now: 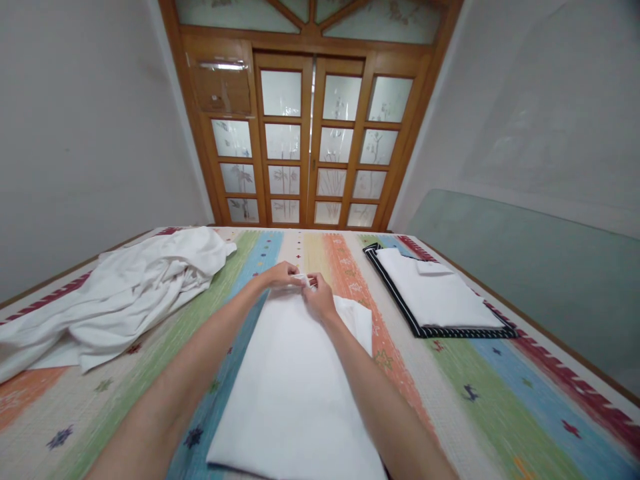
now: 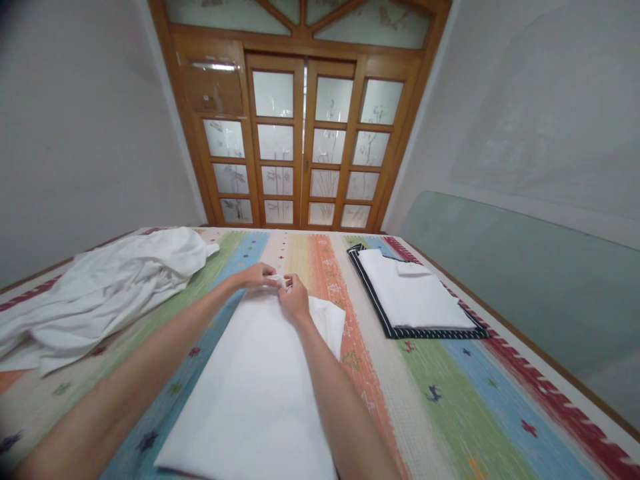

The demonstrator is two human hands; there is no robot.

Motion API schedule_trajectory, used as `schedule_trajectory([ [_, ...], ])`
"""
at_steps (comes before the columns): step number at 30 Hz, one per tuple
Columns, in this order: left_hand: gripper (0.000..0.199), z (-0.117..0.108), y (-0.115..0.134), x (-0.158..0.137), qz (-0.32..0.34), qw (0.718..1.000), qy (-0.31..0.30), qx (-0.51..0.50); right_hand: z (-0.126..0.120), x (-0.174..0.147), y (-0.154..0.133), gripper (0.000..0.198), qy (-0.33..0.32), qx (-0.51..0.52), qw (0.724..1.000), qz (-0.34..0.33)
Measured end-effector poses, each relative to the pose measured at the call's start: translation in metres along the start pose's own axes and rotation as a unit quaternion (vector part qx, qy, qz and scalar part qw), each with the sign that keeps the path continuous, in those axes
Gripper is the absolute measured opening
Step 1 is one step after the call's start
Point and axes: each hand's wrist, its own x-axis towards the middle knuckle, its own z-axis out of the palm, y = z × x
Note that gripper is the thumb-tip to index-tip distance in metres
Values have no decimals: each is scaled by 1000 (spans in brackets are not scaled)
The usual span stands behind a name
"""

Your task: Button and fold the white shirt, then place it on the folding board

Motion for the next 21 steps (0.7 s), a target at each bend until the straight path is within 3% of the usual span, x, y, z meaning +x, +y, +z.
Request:
schedule_trajectory([
  [4, 47, -12, 5, 6, -50, 993, -96, 55, -4, -1, -7, 18, -37, -99, 994, 29],
  [11, 41, -10, 8, 17, -91, 978, -119, 146, -4, -2, -9, 22, -52, -189, 980, 26],
  [15, 48, -11, 4, 12, -78, 982, -101, 138, 0, -2, -6, 16, -43, -221, 974, -3],
  [18, 59, -17, 1, 8, -105, 985, -56, 123, 1, -3, -6, 9, -32, -242, 969, -24],
  [21, 52, -22, 2, 7, -116, 988, -10, 103, -1, -5, -9, 7, -32, -245, 965, -87],
])
